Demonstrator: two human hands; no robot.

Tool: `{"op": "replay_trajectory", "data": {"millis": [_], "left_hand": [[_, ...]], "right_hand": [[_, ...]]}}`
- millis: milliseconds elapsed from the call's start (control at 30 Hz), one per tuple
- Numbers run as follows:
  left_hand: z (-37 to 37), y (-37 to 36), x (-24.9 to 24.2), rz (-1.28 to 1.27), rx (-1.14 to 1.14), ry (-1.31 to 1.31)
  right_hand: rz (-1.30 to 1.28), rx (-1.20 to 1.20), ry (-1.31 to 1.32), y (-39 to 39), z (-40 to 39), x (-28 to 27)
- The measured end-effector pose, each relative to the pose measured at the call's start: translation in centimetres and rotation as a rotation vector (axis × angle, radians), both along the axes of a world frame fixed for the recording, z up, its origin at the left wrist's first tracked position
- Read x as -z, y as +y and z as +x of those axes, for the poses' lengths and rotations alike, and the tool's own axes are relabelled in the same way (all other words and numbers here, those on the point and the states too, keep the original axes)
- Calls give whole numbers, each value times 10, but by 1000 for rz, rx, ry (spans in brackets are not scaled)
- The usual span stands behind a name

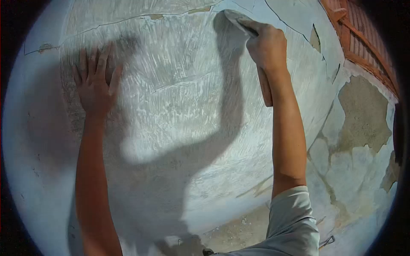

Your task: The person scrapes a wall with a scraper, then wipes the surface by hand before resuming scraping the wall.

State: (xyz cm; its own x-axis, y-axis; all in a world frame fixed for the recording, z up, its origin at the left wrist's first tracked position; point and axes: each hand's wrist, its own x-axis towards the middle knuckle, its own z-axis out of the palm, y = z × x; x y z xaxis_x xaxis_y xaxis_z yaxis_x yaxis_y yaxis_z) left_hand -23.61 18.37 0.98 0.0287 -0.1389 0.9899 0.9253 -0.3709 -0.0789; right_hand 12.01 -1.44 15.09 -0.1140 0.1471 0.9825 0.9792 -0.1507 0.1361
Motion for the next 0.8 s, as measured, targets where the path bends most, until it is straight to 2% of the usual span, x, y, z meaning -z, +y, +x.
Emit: {"op": "replay_trajectory", "data": {"millis": [33, 67, 167, 200, 233, 300, 400, 500, 533, 633, 667, 733, 800], "left_hand": [[1, -1, 2, -9, -4, -1], [0, -1, 3, -15, -8, 1], [-1, -2, 0, -43, -46, -8], [0, -3, 1, -66, -62, -7], [1, -4, 3, -57, -45, -7], [1, -3, 1, -26, -12, -6], [1, 0, 3, -23, 20, 0], [0, -4, 1, -51, -68, 1], [0, -2, 3, -58, -70, -3], [-1, 5, 4, -75, -81, -7], [0, 4, 4, -52, -56, -1], [1, -1, 2, -5, -5, 18], [-1, -1, 4, -59, -49, 26]], "right_hand": [[-24, -13, -33, -7, -5, 8], [-104, 81, 6, -17, -11, 24], [63, -65, -239, -2, 12, 46], [-52, 56, -61, -13, -3, 35], [-3, -22, -45, -9, -2, 19], [-60, 73, 111, -6, -9, -8], [-104, 96, -4, -13, -10, 12], [-3, -127, -155, -14, -1, 48], [-15, -134, -82, -13, -1, 48], [-11, -90, 11, -8, -8, 12], [14, -40, -36, -4, -7, 0], [-33, 13, -37, -7, -11, 5], [-81, 86, -33, -8, -5, 26]]}}
